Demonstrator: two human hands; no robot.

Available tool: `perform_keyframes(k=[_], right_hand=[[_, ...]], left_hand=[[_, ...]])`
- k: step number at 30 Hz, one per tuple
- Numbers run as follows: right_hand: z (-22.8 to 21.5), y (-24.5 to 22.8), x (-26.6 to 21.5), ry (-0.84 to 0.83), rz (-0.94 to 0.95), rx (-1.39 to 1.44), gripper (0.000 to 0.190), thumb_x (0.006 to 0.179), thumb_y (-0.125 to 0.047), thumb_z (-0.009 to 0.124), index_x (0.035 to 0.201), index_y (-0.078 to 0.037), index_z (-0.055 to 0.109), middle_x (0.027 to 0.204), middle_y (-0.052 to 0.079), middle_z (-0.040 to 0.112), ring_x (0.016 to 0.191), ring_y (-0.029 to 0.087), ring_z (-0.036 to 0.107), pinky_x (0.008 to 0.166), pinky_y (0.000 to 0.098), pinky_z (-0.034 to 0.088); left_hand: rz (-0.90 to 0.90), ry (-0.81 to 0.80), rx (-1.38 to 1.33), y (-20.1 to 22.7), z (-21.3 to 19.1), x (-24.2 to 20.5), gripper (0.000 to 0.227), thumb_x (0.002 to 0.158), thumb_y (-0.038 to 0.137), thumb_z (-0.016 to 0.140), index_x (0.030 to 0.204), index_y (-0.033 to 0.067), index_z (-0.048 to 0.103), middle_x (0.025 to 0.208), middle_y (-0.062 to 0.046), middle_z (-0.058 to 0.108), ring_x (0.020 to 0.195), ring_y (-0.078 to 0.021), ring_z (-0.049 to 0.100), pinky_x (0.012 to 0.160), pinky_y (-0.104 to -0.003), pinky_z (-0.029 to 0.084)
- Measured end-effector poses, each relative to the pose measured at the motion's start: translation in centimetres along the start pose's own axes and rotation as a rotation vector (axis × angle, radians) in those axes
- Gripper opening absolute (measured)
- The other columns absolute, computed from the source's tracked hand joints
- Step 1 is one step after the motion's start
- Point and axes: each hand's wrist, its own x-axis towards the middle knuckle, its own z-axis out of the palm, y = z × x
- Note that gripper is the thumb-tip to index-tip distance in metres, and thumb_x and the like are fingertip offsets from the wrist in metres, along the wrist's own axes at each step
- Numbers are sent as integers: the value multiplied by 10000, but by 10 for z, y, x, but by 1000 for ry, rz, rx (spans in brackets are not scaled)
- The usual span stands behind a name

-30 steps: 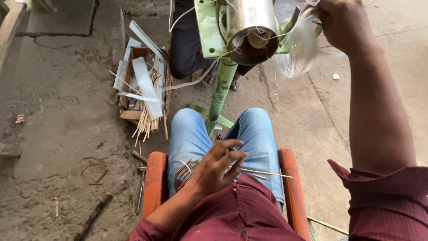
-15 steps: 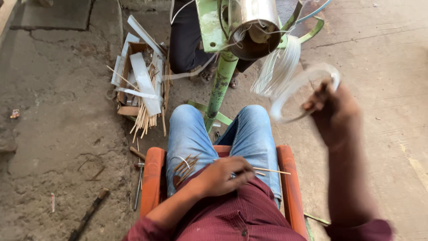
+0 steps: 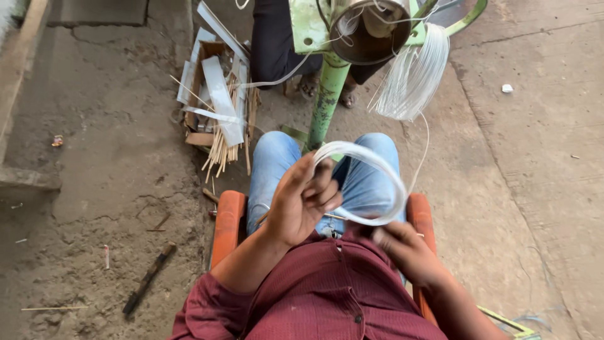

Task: The person winds white string from a spool onto a metal cylinder attached to a green machine. They use a wooden stick to guide the string and occasionally adjust the coil with their hands. The person sits on an orange chair in a workshop setting.

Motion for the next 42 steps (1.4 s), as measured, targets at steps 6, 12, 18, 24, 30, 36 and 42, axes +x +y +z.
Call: perform_keyframes(k=[6, 12, 18, 24, 30, 36, 42], right_hand=[[10, -39, -14, 299, -763, -1000, 319, 917, -324, 761, 1135, -97, 713, 1029, 68, 737, 1008, 238, 697, 899, 353, 571], [41, -55, 31, 185, -706, -1038, 418, 874, -259, 766, 1188, -16, 638, 1064, 122, 726, 943, 282, 706, 794, 401, 524], [52, -46, 33, 181, -704, -1229, 237, 929, -225, 717, 1100, -71, 664, 1102, 67, 719, 1006, 246, 683, 890, 404, 490], [14, -48, 14, 335, -1100, -1731, 160, 992, -338, 660, 1109, -232, 689, 1298, -32, 728, 1314, 149, 588, 1167, 515, 119], [20, -43, 16, 493, -1031, -1619, 168, 979, -289, 679, 1095, -177, 726, 1178, -26, 733, 1310, 152, 561, 1154, 554, 120], [21, -26, 13, 447, -1097, -1703, 226, 1040, -350, 629, 1223, -257, 724, 1357, -56, 688, 1379, 145, 511, 1187, 553, 78], [-32, -32, 9, 272, -1288, -2027, 335, 1058, -449, 533, 1338, -318, 662, 1533, -53, 581, 1468, 132, 420, 1207, 568, 65]], left_hand=[[-47, -118, -4, 8, 13, -5, 434, 1173, 423, 412, 1116, 33, 596, 700, 43, 289, 634, -112, 326, 691, -297, 389], [-78, -161, 149, 8, 22, -9, 451, 1133, 441, 356, 1131, 48, 576, 682, 32, 299, 633, -122, 331, 734, -312, 404], [-39, -93, 111, 13, 15, -18, 447, 1147, 433, 344, 1055, 51, 557, 707, 19, 309, 604, -113, 295, 646, -296, 357], [-32, -92, 24, 37, 19, -31, 455, 1189, 406, 300, 1042, 62, 560, 701, 39, 313, 566, -103, 284, 599, -298, 358], [35, -146, 224, 1, 40, -20, 553, 1087, 547, 228, 1053, 113, 569, 751, -144, 411, 613, -221, 343, 637, -334, 378], [31, -197, -35, -17, 25, -25, 483, 1123, 537, 236, 878, 156, 406, 684, 9, 312, 561, -137, 249, 631, -320, 332], [-48, -280, -12, -2, 17, -28, 485, 1141, 538, 229, 874, 161, 377, 644, 23, 250, 513, -118, 187, 565, -304, 284]])
